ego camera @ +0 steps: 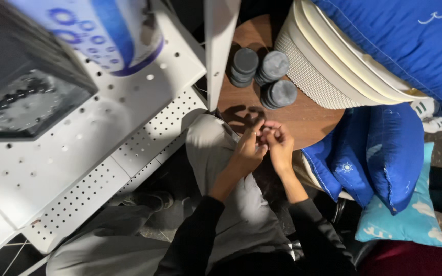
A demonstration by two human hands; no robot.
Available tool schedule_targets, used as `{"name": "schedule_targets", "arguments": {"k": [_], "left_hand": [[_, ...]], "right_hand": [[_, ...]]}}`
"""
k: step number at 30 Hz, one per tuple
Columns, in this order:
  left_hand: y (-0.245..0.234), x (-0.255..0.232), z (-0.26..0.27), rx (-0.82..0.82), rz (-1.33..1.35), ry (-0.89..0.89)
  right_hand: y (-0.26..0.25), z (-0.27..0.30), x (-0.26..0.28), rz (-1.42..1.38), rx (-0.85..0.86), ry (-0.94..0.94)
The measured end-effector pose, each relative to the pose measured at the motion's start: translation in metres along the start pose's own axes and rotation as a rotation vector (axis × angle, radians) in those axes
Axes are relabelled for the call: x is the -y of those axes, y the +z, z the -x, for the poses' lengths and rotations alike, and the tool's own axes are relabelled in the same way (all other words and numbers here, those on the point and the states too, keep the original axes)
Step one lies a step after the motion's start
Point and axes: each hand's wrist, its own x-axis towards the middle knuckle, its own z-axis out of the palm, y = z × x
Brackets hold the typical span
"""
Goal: The person repeatedly picks up small, round, dark gray weights from a wooden surface and stacks them onto a white perforated shelf. The person handles the weights by hand, arranging them into neat piles on the shelf.
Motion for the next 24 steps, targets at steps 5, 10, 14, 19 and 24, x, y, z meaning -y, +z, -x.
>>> {"name": "schedule_targets", "arguments": {"k": [5,10,14,19,24], "left_hand": [[0.017,-0.016,-0.049,0.107,0.067,-0.157],[0.020,-0.035,-0.074,0.160,0.045,-0.291],[0.028,-0.029,-0.084,0.158,0.051,-0.347],[0.022,-0.027,-0.085,0.179,0.087,-0.377],[0.006,-0.021,-0.076,0.147,0.203,-0.405]], "right_hand": [[-0.019,-0.045,-0.012,-0.070,-0.159,0.001],[-0.029,-0.080,-0.015,-0.112,-0.209,0.057],[-0.029,-0.091,-0.009,-0.076,-0.162,0.078],[-0.028,-0.088,-0.012,-0.091,-0.152,0.065],[-0.025,-0.074,-0.013,-0.168,-0.137,0.069]]}}
